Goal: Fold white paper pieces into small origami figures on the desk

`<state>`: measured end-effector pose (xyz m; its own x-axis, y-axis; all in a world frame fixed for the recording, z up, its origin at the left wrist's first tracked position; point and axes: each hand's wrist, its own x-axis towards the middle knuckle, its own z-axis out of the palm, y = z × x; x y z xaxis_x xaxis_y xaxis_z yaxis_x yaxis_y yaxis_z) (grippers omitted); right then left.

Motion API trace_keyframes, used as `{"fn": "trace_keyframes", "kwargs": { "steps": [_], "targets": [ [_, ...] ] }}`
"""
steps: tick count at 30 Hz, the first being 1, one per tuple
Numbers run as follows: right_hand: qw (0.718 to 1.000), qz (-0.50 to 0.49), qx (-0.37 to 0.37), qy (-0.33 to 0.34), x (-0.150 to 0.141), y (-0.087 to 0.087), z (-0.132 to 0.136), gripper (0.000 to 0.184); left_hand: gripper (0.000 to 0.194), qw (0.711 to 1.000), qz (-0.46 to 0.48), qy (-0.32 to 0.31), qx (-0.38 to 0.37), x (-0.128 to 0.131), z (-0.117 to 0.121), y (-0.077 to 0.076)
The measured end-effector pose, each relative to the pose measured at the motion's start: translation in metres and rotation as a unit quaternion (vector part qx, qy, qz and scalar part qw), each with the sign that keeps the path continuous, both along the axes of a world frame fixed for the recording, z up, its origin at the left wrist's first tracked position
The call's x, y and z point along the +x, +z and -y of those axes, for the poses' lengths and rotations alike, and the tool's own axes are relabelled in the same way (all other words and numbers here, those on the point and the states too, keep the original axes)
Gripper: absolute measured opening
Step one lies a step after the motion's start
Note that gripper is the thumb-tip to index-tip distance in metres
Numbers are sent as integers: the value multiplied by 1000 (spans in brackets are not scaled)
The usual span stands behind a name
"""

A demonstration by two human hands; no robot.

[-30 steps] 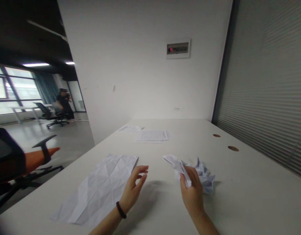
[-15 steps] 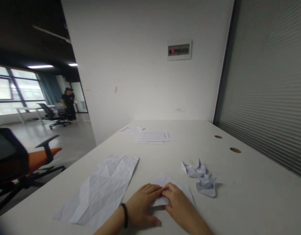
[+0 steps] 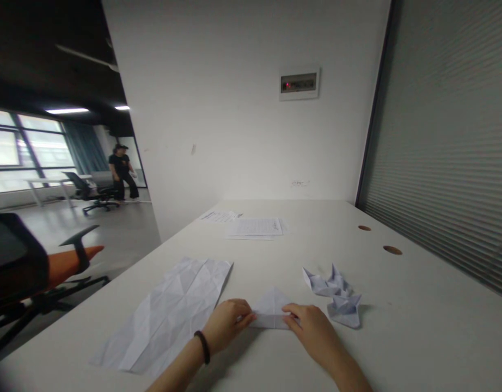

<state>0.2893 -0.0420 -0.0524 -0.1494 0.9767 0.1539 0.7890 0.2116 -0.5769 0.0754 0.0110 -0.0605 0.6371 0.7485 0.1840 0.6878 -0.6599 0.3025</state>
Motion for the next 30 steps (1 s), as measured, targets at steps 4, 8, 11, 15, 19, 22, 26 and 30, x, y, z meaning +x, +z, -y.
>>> {"fn": "trace_keyframes", "kwargs": {
  "steps": [4, 8, 11, 15, 19, 22, 26, 30],
  "targets": [
    [1000, -10, 8, -11, 6, -1, -3, 31, 31, 1000, -1, 19, -11, -1, -2, 0],
    [999, -9, 19, -37, 11, -7, -8, 30, 23, 998, 30, 37, -43, -3, -5, -4],
    [998, 8, 45, -54, 11, -14, -11, 27, 27, 994, 62, 66, -56, -5, -7, -6],
    [996, 47, 56, -46, 8, -23, -13, 24, 35, 996, 52, 60, -45, -6, -6, -5],
    [984, 142, 89, -65, 2, -34, -16, 26, 41, 999, 12, 47, -12, -5, -4, -6],
    [973, 184, 121, -73, -5, -42, -19, 36, 39, 1000, -11, 15, -1, -2, 0, -8],
    [987, 143, 78, 13, -15, -47, -16, 38, 49, 998, -54, -10, -21, 1, 6, -9],
    [992, 106, 19, 60, -19, -42, -10, 47, 55, 996, -84, 9, -38, 3, 9, -9]
  ]
}}
